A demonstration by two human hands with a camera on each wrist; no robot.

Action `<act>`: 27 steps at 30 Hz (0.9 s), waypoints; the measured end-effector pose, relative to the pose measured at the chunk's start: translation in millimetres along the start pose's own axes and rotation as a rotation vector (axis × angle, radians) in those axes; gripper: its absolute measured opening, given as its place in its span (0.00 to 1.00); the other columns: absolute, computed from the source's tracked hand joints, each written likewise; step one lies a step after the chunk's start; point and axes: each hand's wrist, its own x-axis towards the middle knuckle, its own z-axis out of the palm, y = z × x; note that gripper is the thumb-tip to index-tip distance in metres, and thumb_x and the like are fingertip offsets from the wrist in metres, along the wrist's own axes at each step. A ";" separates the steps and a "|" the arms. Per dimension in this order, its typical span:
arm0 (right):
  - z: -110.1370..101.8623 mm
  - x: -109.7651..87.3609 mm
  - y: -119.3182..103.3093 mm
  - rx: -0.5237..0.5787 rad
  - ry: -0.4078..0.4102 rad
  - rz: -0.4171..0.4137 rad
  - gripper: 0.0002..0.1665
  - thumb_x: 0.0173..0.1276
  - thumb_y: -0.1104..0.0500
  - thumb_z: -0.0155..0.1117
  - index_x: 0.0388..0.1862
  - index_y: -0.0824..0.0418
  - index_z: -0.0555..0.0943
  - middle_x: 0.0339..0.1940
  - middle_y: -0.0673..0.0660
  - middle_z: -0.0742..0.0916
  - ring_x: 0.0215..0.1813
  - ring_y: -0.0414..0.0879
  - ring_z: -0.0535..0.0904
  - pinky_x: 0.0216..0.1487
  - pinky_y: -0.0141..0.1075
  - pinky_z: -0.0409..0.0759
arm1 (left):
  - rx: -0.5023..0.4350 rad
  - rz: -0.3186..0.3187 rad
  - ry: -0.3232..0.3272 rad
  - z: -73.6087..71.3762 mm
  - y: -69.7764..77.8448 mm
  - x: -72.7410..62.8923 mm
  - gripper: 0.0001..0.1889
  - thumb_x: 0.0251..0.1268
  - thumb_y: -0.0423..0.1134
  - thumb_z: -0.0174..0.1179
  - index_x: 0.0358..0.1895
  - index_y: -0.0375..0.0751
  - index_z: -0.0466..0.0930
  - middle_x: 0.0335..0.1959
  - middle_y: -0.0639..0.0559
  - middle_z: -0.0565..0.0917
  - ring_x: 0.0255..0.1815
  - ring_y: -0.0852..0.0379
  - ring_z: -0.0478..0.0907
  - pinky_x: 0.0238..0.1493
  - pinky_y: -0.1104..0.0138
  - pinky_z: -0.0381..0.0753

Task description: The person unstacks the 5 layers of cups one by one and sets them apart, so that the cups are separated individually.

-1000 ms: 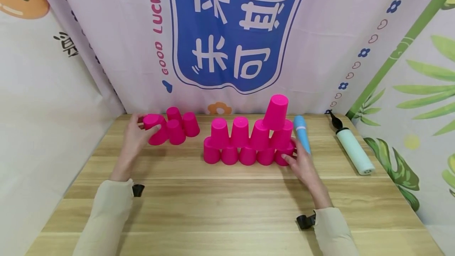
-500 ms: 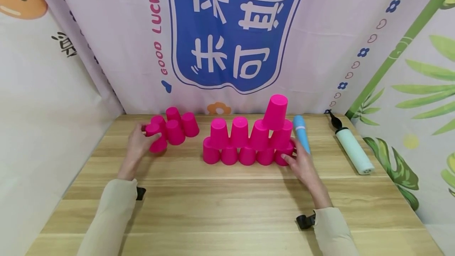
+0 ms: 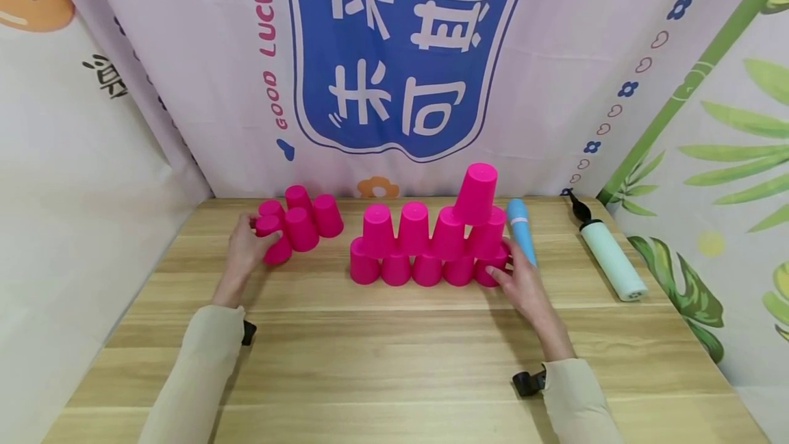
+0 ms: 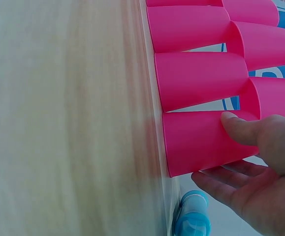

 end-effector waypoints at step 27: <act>0.0 0.5 0.8 0.032 -0.016 0.010 0.38 0.66 0.70 0.61 0.71 0.70 0.57 0.62 0.72 0.73 0.61 0.66 0.73 0.56 0.53 0.76 | 0.139 0.229 0.034 -14.9 66.5 -24.8 0.35 0.62 0.34 0.62 0.67 0.25 0.56 0.64 0.27 0.62 0.63 0.31 0.60 0.62 0.41 0.63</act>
